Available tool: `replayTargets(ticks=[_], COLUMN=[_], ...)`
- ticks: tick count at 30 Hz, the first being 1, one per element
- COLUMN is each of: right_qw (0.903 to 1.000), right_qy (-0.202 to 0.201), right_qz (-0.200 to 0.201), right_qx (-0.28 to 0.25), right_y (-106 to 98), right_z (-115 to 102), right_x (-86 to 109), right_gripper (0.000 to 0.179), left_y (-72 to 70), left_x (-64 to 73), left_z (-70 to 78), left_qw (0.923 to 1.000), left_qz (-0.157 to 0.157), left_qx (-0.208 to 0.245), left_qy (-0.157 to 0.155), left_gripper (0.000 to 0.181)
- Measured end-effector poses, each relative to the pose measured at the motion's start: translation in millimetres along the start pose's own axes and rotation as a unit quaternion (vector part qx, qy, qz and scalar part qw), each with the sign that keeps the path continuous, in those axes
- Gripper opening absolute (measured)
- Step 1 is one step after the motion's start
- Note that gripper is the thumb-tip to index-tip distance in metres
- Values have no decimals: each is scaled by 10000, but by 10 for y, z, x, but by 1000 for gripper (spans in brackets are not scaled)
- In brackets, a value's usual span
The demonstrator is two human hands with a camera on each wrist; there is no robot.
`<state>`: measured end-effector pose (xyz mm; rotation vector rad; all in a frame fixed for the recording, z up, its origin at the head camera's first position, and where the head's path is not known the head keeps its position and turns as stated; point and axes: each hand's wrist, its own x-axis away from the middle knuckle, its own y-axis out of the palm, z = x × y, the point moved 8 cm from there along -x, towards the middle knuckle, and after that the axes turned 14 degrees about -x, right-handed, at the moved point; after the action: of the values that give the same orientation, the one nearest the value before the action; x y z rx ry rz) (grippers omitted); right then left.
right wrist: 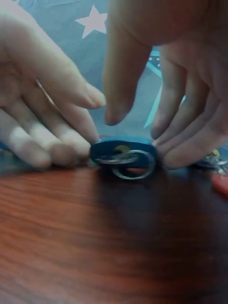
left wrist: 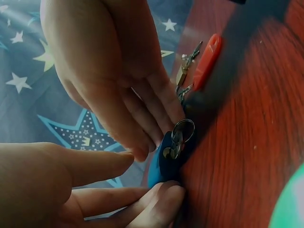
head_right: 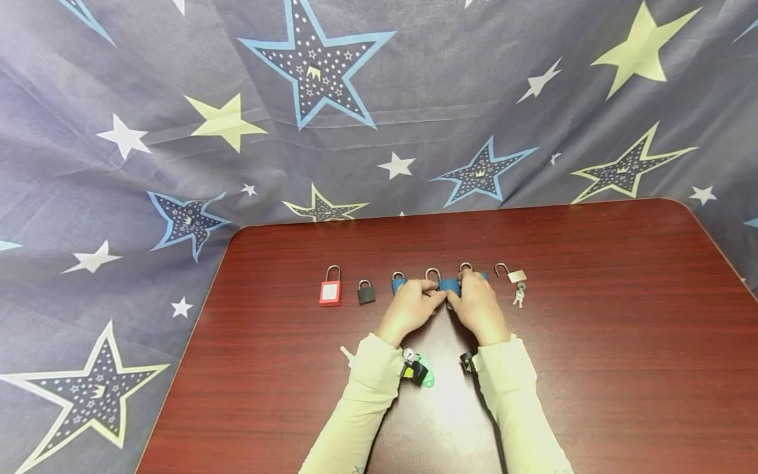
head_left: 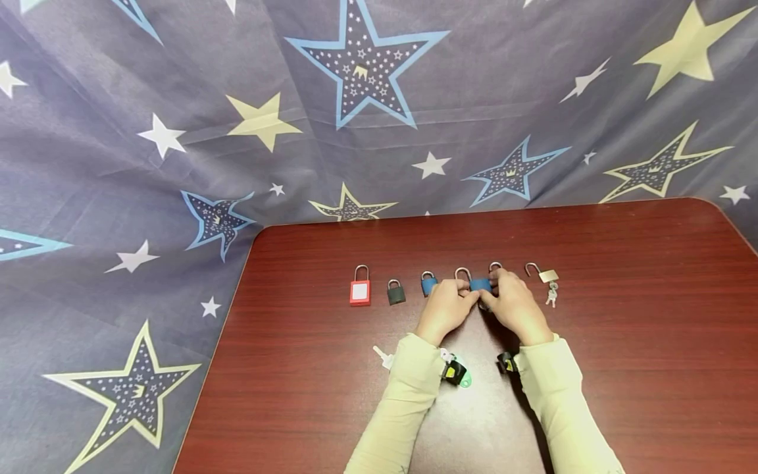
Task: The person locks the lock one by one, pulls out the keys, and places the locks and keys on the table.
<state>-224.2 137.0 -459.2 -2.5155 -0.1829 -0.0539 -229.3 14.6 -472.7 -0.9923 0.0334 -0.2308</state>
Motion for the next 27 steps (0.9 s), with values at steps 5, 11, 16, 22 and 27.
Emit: replayTargets(ticks=[5, 11, 16, 22, 27], right_qw=[9997, 9994, 9990, 9985, 9985], right_qy=[245, 314, 309, 295, 309], right_qz=[-27, 135, 312, 240, 26], right_qx=[0, -28, -125, -384, -443], right_y=[20, 28, 18, 42, 67], right_z=[14, 9, 21, 29, 42], right_x=[-4, -8, -6, -15, -21], right_gripper=[39, 42, 38, 39, 41], left_y=[28, 26, 22, 19, 30], left_x=[4, 5, 4, 2, 3], left_z=[-21, -49, -63, -87, -100], left_qw=[9999, 9992, 9986, 9981, 9977], left_qz=[-30, -111, -140, -163, -226], left_qx=[57, 316, 414, 511, 543], left_qy=[-99, -227, -288, -319, -338], left_gripper=[28, 31, 30, 30, 30])
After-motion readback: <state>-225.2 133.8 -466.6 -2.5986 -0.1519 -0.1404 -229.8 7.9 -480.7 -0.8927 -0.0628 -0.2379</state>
